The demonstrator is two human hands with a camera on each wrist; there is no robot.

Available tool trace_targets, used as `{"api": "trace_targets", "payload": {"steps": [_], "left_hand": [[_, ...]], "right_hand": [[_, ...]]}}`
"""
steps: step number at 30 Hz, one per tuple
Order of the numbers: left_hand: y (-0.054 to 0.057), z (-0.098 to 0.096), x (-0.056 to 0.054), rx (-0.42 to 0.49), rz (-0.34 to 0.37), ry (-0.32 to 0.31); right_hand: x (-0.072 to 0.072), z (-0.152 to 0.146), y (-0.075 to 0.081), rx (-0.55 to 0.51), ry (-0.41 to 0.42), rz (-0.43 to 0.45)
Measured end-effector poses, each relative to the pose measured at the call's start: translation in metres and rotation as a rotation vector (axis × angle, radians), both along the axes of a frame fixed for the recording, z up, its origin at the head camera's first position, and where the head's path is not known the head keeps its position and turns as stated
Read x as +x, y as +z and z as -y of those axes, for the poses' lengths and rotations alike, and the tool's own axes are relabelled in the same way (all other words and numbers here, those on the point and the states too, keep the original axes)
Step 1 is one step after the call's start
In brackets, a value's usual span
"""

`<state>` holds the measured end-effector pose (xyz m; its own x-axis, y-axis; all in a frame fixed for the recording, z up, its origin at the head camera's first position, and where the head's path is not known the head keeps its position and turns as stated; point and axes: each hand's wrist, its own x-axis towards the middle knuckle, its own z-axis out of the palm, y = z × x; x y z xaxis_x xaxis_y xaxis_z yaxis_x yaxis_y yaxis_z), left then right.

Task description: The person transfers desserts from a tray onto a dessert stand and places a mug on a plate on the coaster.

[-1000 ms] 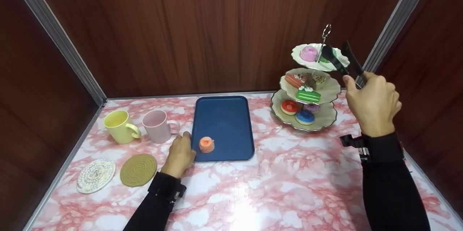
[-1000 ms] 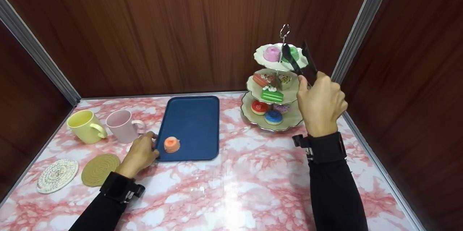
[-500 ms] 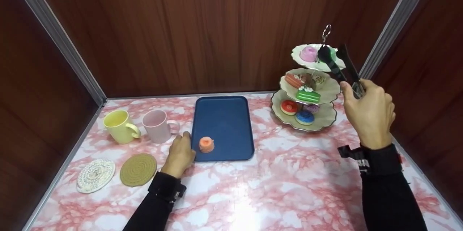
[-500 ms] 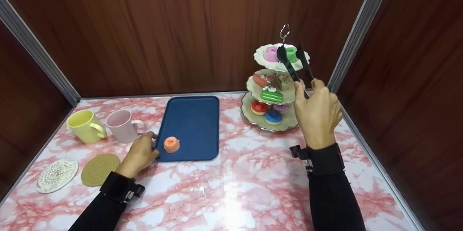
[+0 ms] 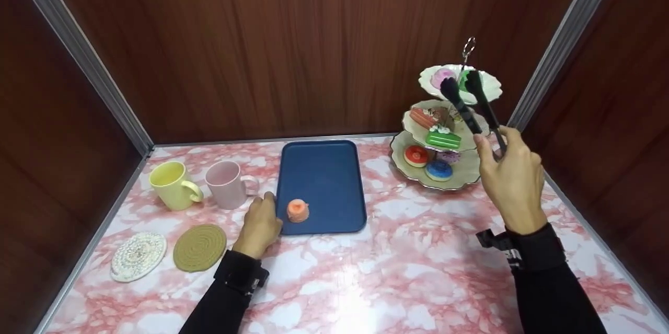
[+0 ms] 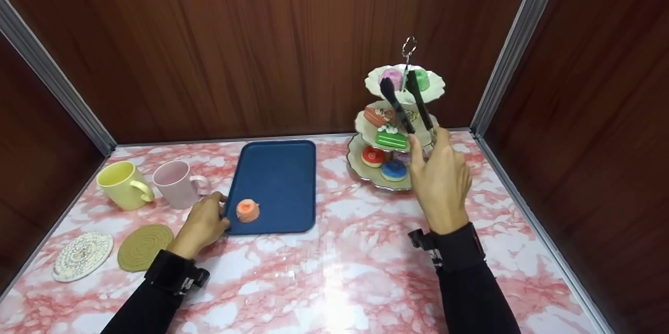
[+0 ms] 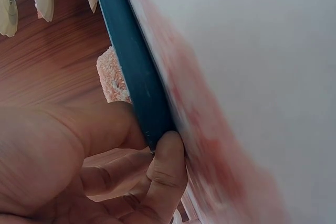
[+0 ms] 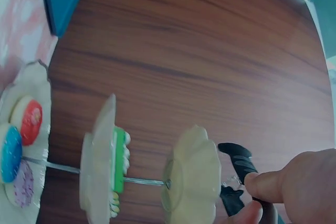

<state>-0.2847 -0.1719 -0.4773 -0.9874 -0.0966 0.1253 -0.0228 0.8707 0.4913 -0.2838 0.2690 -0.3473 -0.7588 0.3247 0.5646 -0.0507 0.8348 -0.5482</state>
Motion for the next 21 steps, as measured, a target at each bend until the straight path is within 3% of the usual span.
{"api": "trace_targets", "payload": {"steps": [5, 13, 21], "left_hand": [[0.001, 0.0, 0.001, 0.008, 0.008, 0.005], [0.001, 0.0, 0.002, 0.031, 0.01, 0.004], [0.001, 0.0, 0.003, 0.035, -0.002, -0.012]], "right_hand": [[0.001, 0.011, -0.01, 0.055, 0.055, -0.039], [0.002, 0.025, -0.018, 0.11, 0.103, 0.022], [0.001, 0.034, -0.028, 0.173, 0.158, 0.019]]}}
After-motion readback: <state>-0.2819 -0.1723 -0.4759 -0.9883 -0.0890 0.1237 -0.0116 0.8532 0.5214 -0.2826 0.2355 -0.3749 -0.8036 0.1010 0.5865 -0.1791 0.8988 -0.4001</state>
